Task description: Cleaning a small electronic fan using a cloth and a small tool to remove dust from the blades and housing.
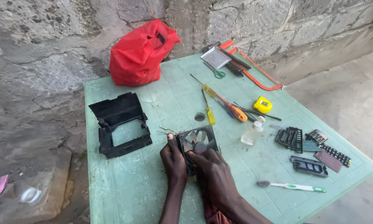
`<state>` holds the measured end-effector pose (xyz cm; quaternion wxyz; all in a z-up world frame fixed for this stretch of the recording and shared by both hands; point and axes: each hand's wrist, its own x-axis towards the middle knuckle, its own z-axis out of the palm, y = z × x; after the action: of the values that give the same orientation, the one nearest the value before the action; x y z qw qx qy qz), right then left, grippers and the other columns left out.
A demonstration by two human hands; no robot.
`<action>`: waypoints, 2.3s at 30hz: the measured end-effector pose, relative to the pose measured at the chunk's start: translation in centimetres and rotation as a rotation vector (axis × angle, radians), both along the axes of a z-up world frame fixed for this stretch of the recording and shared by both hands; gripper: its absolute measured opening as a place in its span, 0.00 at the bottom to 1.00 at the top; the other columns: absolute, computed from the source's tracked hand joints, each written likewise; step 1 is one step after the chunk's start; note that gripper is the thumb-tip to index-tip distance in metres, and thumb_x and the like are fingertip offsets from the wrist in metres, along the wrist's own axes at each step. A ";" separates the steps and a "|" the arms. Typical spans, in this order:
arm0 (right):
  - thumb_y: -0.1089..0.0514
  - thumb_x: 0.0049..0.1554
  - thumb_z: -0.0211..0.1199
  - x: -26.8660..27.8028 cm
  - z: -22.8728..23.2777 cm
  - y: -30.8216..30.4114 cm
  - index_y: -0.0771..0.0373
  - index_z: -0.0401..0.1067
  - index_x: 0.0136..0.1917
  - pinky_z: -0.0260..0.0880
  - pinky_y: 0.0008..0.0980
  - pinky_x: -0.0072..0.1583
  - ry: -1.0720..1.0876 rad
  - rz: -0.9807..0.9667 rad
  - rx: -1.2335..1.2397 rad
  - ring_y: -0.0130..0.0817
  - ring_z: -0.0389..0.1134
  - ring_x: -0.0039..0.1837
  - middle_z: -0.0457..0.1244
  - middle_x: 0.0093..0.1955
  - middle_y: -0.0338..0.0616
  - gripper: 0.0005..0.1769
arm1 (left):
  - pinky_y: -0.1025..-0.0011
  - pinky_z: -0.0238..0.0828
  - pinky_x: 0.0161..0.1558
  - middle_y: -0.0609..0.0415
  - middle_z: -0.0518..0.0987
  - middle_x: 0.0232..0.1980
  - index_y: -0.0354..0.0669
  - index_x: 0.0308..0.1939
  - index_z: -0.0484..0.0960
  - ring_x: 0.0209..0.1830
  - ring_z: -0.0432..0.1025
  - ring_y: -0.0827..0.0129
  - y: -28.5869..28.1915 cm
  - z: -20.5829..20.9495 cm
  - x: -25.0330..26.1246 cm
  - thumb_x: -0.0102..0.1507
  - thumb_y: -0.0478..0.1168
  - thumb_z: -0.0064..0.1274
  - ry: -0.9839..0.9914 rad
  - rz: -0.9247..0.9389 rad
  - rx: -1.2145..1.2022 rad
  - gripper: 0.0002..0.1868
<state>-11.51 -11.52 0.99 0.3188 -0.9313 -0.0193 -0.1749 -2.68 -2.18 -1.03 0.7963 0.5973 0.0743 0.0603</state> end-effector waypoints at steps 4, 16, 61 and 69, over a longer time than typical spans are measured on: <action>0.58 0.59 0.60 -1.0 -0.8 -0.7 0.49 0.79 0.62 0.72 0.40 0.54 -0.097 0.016 0.095 0.44 0.71 0.59 0.69 0.54 0.44 0.18 | 0.69 0.70 0.30 0.57 0.81 0.26 0.36 0.25 0.81 0.29 0.70 0.75 0.3 -1.2 0.7 0.72 0.55 0.37 0.014 0.047 0.071 0.32; 0.53 0.61 0.57 0.7 2.5 2.0 0.46 0.71 0.69 0.70 0.48 0.43 0.029 0.041 0.002 0.44 0.63 0.60 0.64 0.63 0.39 0.23 | 0.66 0.71 0.30 0.53 0.82 0.23 0.37 0.22 0.81 0.26 0.74 0.69 0.8 0.0 0.7 0.72 0.56 0.36 0.005 0.033 0.172 0.34; 0.62 0.58 0.51 0.1 1.9 1.8 0.58 0.65 0.71 0.65 0.45 0.53 -0.082 -0.037 -0.087 0.50 0.58 0.53 0.57 0.51 0.52 0.26 | 0.69 0.66 0.28 0.63 0.74 0.23 0.38 0.23 0.78 0.28 0.65 0.78 -0.1 0.4 -0.5 0.73 0.52 0.39 -0.062 0.035 0.213 0.30; 0.64 0.57 0.54 0.0 0.1 1.1 0.57 0.62 0.55 0.65 0.48 0.44 0.091 -0.110 -0.119 0.50 0.58 0.53 0.55 0.50 0.49 0.12 | 0.71 0.60 0.24 0.63 0.68 0.17 0.43 0.18 0.68 0.22 0.61 0.80 -0.2 1.3 -1.1 0.74 0.53 0.37 -0.138 -0.013 0.205 0.31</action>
<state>-11.54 -10.41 1.07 0.2531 -0.9553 0.0360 -0.1484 -3.83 -2.40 0.32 0.7346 0.6706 0.0090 0.1033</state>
